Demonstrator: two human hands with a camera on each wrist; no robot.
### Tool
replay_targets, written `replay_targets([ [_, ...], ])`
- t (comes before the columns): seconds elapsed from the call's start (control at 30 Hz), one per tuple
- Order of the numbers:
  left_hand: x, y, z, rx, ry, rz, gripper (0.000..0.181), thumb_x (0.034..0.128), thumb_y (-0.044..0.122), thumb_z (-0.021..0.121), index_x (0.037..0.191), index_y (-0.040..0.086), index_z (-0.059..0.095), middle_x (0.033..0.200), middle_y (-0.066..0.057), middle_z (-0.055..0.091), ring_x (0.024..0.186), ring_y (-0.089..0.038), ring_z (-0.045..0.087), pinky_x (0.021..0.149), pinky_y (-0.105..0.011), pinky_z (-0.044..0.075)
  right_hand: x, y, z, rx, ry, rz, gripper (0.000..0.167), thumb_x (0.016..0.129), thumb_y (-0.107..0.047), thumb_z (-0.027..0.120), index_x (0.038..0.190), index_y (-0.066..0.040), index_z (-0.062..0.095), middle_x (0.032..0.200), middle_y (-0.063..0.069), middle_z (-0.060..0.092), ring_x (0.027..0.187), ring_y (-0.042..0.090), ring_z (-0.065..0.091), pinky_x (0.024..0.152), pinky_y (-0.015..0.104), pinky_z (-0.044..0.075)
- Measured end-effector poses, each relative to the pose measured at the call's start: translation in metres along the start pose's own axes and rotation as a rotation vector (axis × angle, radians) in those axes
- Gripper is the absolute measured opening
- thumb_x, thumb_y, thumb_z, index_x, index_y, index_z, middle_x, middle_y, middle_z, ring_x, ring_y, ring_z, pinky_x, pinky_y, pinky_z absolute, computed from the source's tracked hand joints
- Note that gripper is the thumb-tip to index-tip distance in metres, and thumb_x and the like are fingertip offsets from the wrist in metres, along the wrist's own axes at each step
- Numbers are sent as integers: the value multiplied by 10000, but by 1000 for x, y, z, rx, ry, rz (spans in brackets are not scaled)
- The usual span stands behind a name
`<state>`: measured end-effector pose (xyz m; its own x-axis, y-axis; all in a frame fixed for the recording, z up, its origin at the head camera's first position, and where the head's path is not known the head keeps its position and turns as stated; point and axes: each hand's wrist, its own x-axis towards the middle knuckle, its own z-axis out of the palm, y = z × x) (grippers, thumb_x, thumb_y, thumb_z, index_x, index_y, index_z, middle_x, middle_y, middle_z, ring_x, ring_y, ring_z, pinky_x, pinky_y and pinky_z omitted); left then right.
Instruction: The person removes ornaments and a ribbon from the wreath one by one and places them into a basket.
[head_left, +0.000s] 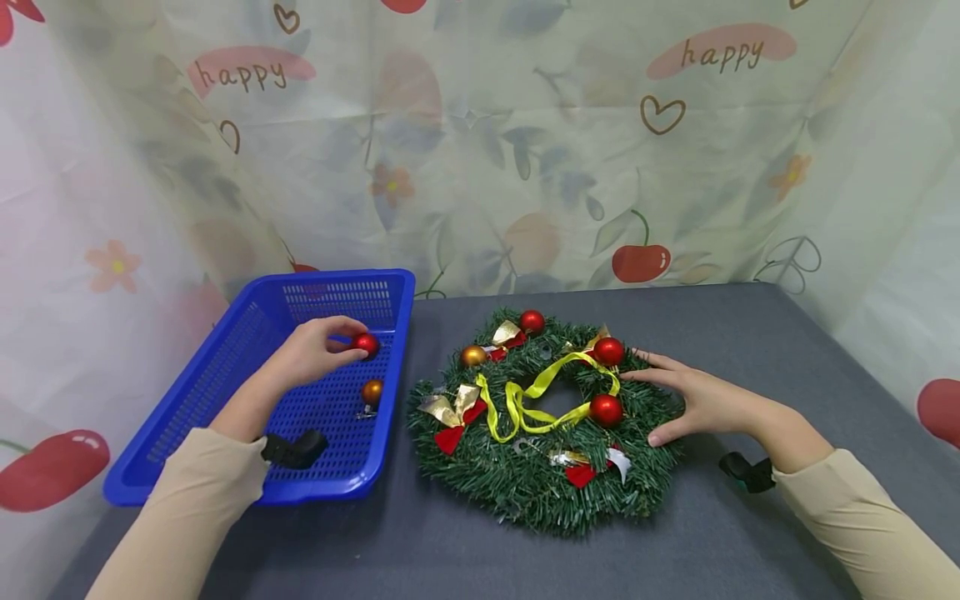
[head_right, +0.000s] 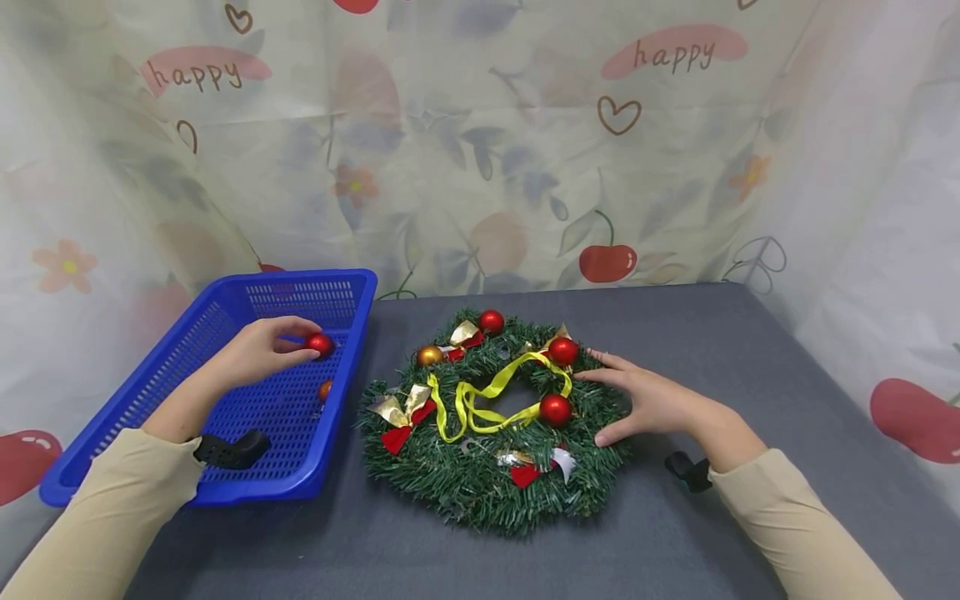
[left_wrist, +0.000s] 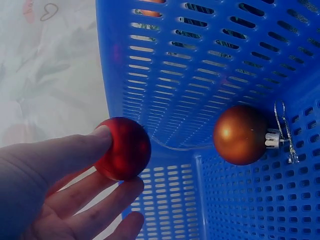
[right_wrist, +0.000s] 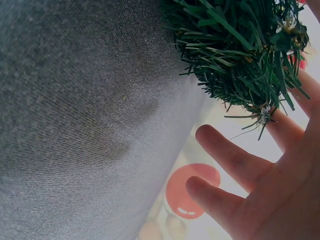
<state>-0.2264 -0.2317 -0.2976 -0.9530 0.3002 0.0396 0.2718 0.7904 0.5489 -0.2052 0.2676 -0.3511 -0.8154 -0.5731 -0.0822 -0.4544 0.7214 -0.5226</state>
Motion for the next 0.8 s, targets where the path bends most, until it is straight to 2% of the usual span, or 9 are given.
replay_targets([
  [0.53, -2, 2, 0, -9, -67, 30, 368, 899, 115, 602, 1231, -34, 544, 1243, -279, 562, 1084, -424, 598, 885, -486, 509, 0, 2, 0, 0, 0, -7, 817, 699, -457, 772, 1382, -144, 452, 1523, 253, 160, 1337, 521, 234, 936, 673, 344],
  [0.63, -3, 3, 0, -5, -58, 29, 370, 904, 124, 598, 1235, -31, 544, 1244, -274, 565, 1086, -421, 596, 888, -488, 507, 0, 1, 0, 0, -1, -5, 817, 698, -461, 771, 1381, -145, 453, 1524, 250, 161, 1337, 519, 236, 938, 672, 343],
  [0.8, -2, 7, -2, -6, -3, 34, 341, 910, 141, 590, 1219, 0, 568, 1218, -246, 597, 1053, -389, 626, 868, -480, 519, 0, 1, 0, -2, 1, -7, 815, 700, -462, 770, 1382, -150, 453, 1525, 248, 163, 1337, 518, 240, 937, 671, 345],
])
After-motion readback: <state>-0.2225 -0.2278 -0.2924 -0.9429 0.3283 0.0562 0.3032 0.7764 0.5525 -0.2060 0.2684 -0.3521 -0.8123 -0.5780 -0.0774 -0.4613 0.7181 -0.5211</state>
